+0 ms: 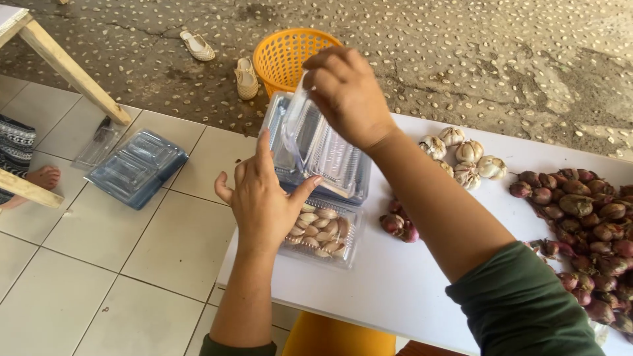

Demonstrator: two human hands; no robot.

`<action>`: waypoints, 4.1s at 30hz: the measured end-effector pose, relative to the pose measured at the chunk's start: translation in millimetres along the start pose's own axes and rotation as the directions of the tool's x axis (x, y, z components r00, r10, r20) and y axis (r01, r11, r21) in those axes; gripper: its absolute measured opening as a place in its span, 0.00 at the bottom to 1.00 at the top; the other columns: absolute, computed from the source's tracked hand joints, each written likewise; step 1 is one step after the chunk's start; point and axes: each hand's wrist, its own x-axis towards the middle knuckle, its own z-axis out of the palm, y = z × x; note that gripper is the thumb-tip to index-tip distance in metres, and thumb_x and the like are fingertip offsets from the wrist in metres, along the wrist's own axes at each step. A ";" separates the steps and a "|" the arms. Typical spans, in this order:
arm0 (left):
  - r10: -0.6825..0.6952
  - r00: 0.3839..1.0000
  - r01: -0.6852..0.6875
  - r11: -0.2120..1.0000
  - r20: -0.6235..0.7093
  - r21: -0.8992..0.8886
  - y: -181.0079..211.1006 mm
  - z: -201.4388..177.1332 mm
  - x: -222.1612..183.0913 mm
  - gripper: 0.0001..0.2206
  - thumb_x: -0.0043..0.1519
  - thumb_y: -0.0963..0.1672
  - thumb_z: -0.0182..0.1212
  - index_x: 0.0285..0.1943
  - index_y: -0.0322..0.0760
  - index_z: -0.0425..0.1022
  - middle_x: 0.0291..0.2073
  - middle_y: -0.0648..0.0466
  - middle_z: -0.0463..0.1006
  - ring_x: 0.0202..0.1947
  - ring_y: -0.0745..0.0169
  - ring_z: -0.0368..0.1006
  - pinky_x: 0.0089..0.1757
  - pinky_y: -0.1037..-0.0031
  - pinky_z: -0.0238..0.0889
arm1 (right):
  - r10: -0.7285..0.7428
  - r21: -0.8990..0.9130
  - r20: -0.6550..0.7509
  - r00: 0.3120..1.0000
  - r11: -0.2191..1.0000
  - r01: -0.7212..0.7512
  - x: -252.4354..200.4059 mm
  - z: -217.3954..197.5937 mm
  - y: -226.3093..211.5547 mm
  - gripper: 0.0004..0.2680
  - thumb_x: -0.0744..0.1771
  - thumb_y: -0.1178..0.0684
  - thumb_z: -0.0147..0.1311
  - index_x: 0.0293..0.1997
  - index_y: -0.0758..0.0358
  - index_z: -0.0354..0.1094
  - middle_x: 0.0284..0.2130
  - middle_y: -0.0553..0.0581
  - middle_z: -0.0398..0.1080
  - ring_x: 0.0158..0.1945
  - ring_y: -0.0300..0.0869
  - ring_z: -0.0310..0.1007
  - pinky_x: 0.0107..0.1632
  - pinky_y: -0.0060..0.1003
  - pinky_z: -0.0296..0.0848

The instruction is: Peeling shallots and sorting them into plastic containers on a table.

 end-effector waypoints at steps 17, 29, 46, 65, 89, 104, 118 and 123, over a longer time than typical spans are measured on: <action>0.289 0.933 -0.357 0.677 -0.214 -0.644 2.8 -4.1 3.5 0.22 0.66 0.43 0.62 0.71 0.35 0.68 0.65 0.37 0.67 0.64 0.32 0.69 0.54 0.58 0.71 | 0.710 0.860 0.294 0.640 0.096 -0.501 -46.3 25.4 -68.8 0.16 0.72 0.57 0.43 0.72 0.59 0.57 0.37 0.56 0.74 0.38 0.37 0.77 0.37 0.27 0.81; 0.232 0.945 -0.326 0.665 -0.228 -0.672 -0.5 -1.5 1.3 0.19 0.65 0.43 0.64 0.66 0.37 0.71 0.62 0.40 0.70 0.64 0.36 0.69 0.57 0.54 0.67 | 0.744 0.861 0.498 0.446 -0.364 -0.354 -58.6 40.3 -71.2 0.18 0.68 0.55 0.60 0.63 0.69 0.61 0.38 0.61 0.77 0.35 0.46 0.83 0.37 0.35 0.86; 0.170 0.966 -0.259 0.599 -0.196 -0.758 -3.1 1.2 -0.6 0.16 0.66 0.43 0.63 0.62 0.36 0.72 0.60 0.39 0.69 0.57 0.38 0.75 0.51 0.63 0.74 | 0.678 0.806 0.590 0.438 -0.526 -0.272 -56.5 31.3 -84.5 0.16 0.69 0.57 0.57 0.64 0.72 0.63 0.42 0.63 0.77 0.41 0.48 0.83 0.45 0.38 0.85; 0.136 0.969 -0.246 0.589 -0.206 -0.770 -4.4 4.4 1.8 0.21 0.62 0.42 0.69 0.65 0.41 0.75 0.62 0.37 0.68 0.57 0.40 0.75 0.46 0.64 0.77 | 0.570 0.900 0.426 0.702 -0.344 -0.267 -73.8 27.9 -84.4 0.27 0.62 0.68 0.64 0.69 0.74 0.58 0.56 0.71 0.72 0.58 0.51 0.75 0.56 0.43 0.80; 0.111 0.981 -0.194 0.493 -0.160 -0.848 -14.1 10.9 1.6 0.18 0.63 0.37 0.66 0.63 0.35 0.75 0.59 0.35 0.71 0.48 0.44 0.81 0.43 0.63 0.79 | 0.567 0.932 0.362 0.740 -0.206 -0.297 -79.3 31.7 -88.4 0.24 0.63 0.70 0.63 0.66 0.77 0.60 0.56 0.72 0.71 0.61 0.53 0.72 0.56 0.42 0.79; 0.087 0.986 -0.166 0.568 -0.142 -0.806 -6.7 12.3 0.1 0.07 0.63 0.36 0.59 0.46 0.29 0.67 0.57 0.31 0.72 0.44 0.34 0.80 0.38 0.59 0.79 | 0.612 0.837 0.183 0.769 0.314 -0.449 -73.8 35.6 -100.1 0.09 0.66 0.67 0.57 0.49 0.70 0.65 0.37 0.63 0.74 0.41 0.52 0.82 0.41 0.42 0.82; -0.070 0.994 -0.021 0.607 -0.080 -0.794 -21.0 21.4 1.4 0.05 0.61 0.37 0.59 0.40 0.28 0.68 0.54 0.35 0.70 0.43 0.34 0.80 0.37 0.61 0.77 | 0.613 0.783 -0.066 0.788 0.521 -0.339 -67.0 18.3 -81.5 0.05 0.69 0.68 0.41 0.47 0.67 0.57 0.39 0.60 0.66 0.44 0.50 0.78 0.42 0.46 0.82; -0.205 0.971 0.197 0.379 0.126 -0.904 -24.5 15.2 6.9 0.03 0.60 0.37 0.58 0.37 0.28 0.68 0.53 0.35 0.72 0.37 0.43 0.83 0.38 0.69 0.78 | 0.624 0.526 -0.324 0.711 0.744 -0.412 -52.7 -6.0 -59.7 0.11 0.69 0.71 0.43 0.40 0.62 0.73 0.44 0.56 0.58 0.53 0.43 0.64 0.54 0.37 0.73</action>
